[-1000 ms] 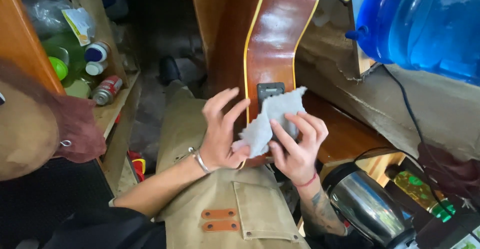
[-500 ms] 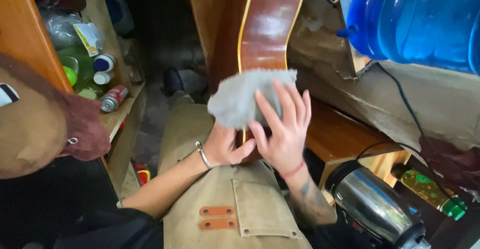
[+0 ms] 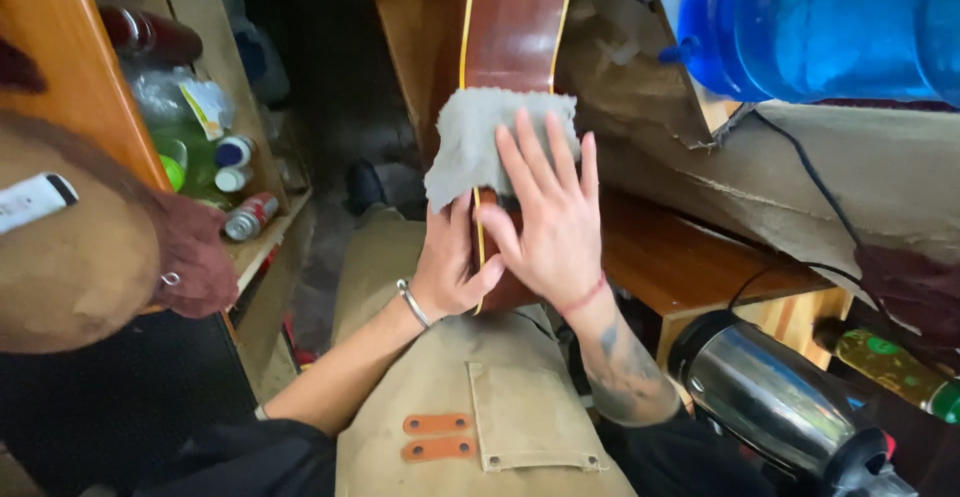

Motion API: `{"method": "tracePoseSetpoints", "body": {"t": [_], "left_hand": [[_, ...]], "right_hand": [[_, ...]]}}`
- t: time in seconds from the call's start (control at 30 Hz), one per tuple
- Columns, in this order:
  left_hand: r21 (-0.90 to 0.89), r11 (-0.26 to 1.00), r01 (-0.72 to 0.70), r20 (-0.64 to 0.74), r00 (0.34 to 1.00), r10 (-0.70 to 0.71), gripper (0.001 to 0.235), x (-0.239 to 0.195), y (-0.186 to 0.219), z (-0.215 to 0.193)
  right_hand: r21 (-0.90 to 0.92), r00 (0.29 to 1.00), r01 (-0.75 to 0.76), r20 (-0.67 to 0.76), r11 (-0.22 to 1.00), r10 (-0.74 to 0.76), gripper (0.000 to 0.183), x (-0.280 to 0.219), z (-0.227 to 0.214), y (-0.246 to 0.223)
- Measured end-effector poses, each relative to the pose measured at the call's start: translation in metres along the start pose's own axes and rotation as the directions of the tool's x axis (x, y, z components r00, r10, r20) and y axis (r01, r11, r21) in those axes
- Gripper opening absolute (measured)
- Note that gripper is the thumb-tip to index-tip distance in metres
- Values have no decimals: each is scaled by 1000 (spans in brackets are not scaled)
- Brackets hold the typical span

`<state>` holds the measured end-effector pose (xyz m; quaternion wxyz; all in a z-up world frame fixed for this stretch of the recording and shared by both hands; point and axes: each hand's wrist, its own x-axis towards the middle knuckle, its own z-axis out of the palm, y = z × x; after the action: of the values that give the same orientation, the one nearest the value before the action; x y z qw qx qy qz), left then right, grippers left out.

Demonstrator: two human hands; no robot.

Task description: The person wipes the neck, body, and back of an acoustic guitar with a cloth, rotating the instrument to access different surfaces. The person also briefly uses a small tool to scrape a spot on the guitar's body before continuing to wipe the surface.

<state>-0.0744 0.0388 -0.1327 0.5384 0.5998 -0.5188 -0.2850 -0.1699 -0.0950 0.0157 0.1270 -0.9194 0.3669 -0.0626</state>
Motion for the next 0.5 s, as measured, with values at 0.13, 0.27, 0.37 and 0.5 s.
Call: {"method": "tracePoseSetpoints", "body": {"t": [0.13, 0.27, 0.37, 0.5], "left_hand": [[-103, 995, 1, 46, 999, 3, 65, 28, 22, -19], [-62, 998, 14, 3, 1000, -14, 86, 4, 5, -3], [-10, 998, 68, 35, 997, -68, 104, 10, 20, -10], [-112, 991, 73, 74, 995, -65, 69, -3, -8, -4]], "right_hand": [[61, 997, 43, 62, 997, -47, 91, -9, -10, 2], [2, 998, 62, 17, 998, -62, 90, 10, 11, 11], [86, 997, 52, 49, 995, -57, 95, -4, -2, -3], [94, 995, 69, 72, 993, -76, 97, -6, 0, 8]]}}
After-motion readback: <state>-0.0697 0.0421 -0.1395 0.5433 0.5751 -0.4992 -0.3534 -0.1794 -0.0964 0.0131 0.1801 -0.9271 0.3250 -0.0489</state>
